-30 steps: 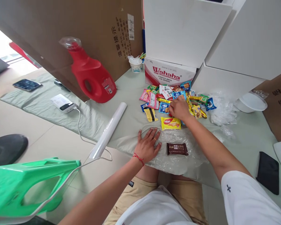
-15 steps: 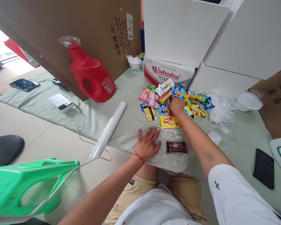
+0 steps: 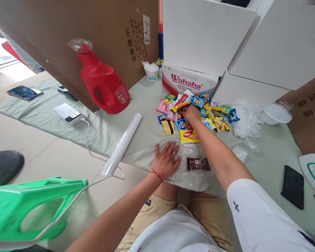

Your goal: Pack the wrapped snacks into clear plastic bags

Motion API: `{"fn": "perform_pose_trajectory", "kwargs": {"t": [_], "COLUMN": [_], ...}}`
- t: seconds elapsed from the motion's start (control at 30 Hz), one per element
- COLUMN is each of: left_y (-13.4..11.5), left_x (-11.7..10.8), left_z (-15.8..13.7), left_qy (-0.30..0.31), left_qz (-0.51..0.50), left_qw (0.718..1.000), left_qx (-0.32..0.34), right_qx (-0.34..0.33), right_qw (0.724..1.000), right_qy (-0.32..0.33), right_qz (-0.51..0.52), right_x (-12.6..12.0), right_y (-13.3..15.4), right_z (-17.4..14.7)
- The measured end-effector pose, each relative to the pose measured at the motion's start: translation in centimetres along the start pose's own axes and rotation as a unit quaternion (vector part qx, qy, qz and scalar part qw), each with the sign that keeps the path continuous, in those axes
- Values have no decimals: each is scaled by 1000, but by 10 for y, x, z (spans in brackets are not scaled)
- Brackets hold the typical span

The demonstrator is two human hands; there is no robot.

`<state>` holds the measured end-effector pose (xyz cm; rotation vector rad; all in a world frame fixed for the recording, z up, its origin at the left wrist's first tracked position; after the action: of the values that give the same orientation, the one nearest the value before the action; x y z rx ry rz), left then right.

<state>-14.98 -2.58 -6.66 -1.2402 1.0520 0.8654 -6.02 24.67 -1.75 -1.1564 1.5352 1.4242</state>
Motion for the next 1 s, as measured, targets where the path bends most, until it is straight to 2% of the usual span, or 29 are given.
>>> {"fn": "perform_pose_trajectory", "kwargs": {"t": [0.1, 0.2, 0.43, 0.6, 0.7, 0.77, 0.87, 1.0], "left_y": [0, 0, 1, 3, 3, 2, 2, 0], "left_x": [0, 0, 0, 3, 3, 4, 4, 3], "left_z": [0, 0, 1, 2, 2, 2, 3, 3], "left_qy": [-2, -1, 6, 5, 10, 12, 10, 14], "left_qz": [2, 3, 4, -1, -3, -1, 7, 16], "left_qw": [1000, 1000, 1000, 1000, 1000, 1000, 1000, 1000], "left_qx": [2, 4, -2, -12, -6, -2, -6, -11], "right_qx": [-12, 6, 32, 17, -18, -57, -147, -279], "right_qw": [1000, 999, 997, 997, 994, 987, 957, 853], "right_qy": [22, 34, 61, 80, 102, 140, 251, 415], "right_qz": [-4, 13, 30, 1, -31, -49, 11, 149], "right_x": [6, 8, 0, -29, -58, -77, -92, -85], "right_y": [4, 2, 0, -8, -19, -31, -49, -69], "right_z": [0, 5, 8, 4, -5, -20, -60, -123]}}
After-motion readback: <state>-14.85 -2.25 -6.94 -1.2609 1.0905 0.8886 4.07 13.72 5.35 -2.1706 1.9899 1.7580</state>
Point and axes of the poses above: each hand's wrist, its own z-axis towards the middle knuckle, its own x-axis out of the palm, y = z × x, the point moved 3 cm from there along z, towards the middle knuckle, and after that the axes turned 6 degrees about y, right-handed, at the moved point
